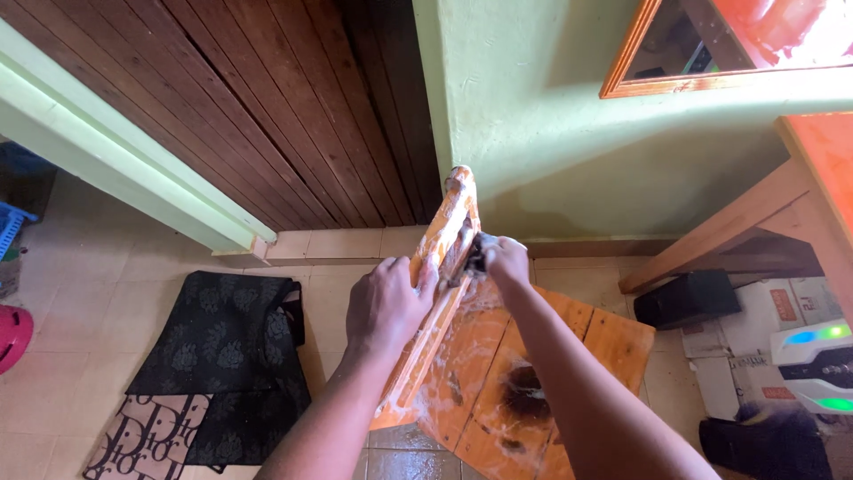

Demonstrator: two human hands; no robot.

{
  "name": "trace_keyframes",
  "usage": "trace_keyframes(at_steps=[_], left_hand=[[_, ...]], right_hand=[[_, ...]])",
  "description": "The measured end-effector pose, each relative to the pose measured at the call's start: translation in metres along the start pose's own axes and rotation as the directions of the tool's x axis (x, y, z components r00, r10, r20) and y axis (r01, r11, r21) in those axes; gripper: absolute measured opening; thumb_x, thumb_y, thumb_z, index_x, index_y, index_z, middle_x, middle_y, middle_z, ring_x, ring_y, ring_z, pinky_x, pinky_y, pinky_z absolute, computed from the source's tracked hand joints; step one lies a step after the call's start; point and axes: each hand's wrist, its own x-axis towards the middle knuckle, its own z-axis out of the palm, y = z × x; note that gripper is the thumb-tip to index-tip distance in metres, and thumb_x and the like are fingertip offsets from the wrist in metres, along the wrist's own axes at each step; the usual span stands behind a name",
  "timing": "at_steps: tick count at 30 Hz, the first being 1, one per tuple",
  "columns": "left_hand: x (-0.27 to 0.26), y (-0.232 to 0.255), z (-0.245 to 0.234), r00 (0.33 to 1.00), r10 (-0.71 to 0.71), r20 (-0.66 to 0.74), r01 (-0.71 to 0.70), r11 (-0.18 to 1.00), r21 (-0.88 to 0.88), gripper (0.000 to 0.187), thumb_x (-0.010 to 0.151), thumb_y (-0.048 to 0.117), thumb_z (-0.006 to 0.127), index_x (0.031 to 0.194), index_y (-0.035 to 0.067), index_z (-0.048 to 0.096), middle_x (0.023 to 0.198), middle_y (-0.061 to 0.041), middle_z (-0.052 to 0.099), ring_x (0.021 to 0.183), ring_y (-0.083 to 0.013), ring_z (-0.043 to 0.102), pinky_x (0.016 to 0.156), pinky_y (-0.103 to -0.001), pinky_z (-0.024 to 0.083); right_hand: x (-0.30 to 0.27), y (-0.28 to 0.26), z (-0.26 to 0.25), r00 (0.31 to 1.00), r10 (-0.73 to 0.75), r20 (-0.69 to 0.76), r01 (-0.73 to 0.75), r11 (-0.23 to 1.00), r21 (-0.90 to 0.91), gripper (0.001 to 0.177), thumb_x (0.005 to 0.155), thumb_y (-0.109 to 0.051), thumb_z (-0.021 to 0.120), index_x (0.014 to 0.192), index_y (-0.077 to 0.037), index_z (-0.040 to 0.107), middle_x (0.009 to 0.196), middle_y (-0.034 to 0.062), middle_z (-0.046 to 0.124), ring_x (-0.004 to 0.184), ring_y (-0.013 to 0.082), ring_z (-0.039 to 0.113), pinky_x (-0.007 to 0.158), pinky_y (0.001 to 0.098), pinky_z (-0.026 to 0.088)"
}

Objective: Washing a wooden chair and a small black cloth using soapy water from a bucket.

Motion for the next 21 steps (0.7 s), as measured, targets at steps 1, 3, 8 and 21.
trace_keyframes(at_steps=[1, 3, 8, 21], left_hand=[[0.000, 0.001, 0.000, 1.000, -0.003, 0.001, 0.003, 1.000, -0.001, 0.046, 0.097, 0.047, 0.054, 0.089, 0.005, 0.070, 0.092, -0.018, 0.072, 0.082, -0.0389, 0.071, 0.072, -0.051, 0.056], [0.001, 0.002, -0.001, 0.999, -0.035, 0.019, 0.035, 0.999, 0.002, 0.046, 0.097, 0.048, 0.054, 0.089, 0.005, 0.070, 0.093, -0.018, 0.072, 0.082, -0.0393, 0.071, 0.072, -0.051, 0.056], [0.006, -0.001, -0.002, 0.997, -0.026, 0.070, 0.028, 0.999, -0.022, 0.048, 0.098, 0.048, 0.053, 0.089, 0.004, 0.069, 0.095, -0.018, 0.072, 0.082, -0.0375, 0.072, 0.072, -0.050, 0.057], [0.003, -0.005, 0.005, 0.999, 0.037, 0.033, -0.038, 0.999, 0.028, 0.048, 0.098, 0.048, 0.053, 0.089, 0.004, 0.069, 0.090, -0.021, 0.071, 0.081, -0.0397, 0.071, 0.073, -0.052, 0.056]], right_hand=[[-0.009, -0.004, 0.001, 1.000, 0.001, 0.002, -0.001, 1.000, -0.002, 0.021, 0.095, -0.013, 0.058, 0.092, 0.003, 0.071, 0.079, 0.0125, 0.069, 0.068, 0.0173, 0.063, 0.060, 0.0371, 0.052], [-0.026, -0.013, 0.004, 0.989, -0.057, 0.138, 0.050, 0.997, 0.056, 0.019, 0.097, -0.007, 0.058, 0.091, 0.003, 0.073, 0.079, 0.0125, 0.071, 0.066, 0.0155, 0.064, 0.059, 0.0328, 0.054], [-0.057, 0.026, 0.014, 0.973, -0.106, 0.203, 0.055, 0.969, 0.241, 0.017, 0.096, -0.003, 0.057, 0.099, 0.004, 0.072, 0.084, 0.0102, 0.073, 0.070, 0.0127, 0.067, 0.063, 0.0284, 0.056], [-0.203, 0.089, 0.055, 0.932, 0.050, 0.359, -0.209, 0.884, 0.418, 0.024, 0.089, -0.002, 0.056, 0.108, -0.002, 0.070, 0.093, 0.0042, 0.074, 0.082, 0.0111, 0.067, 0.079, 0.0263, 0.054]])
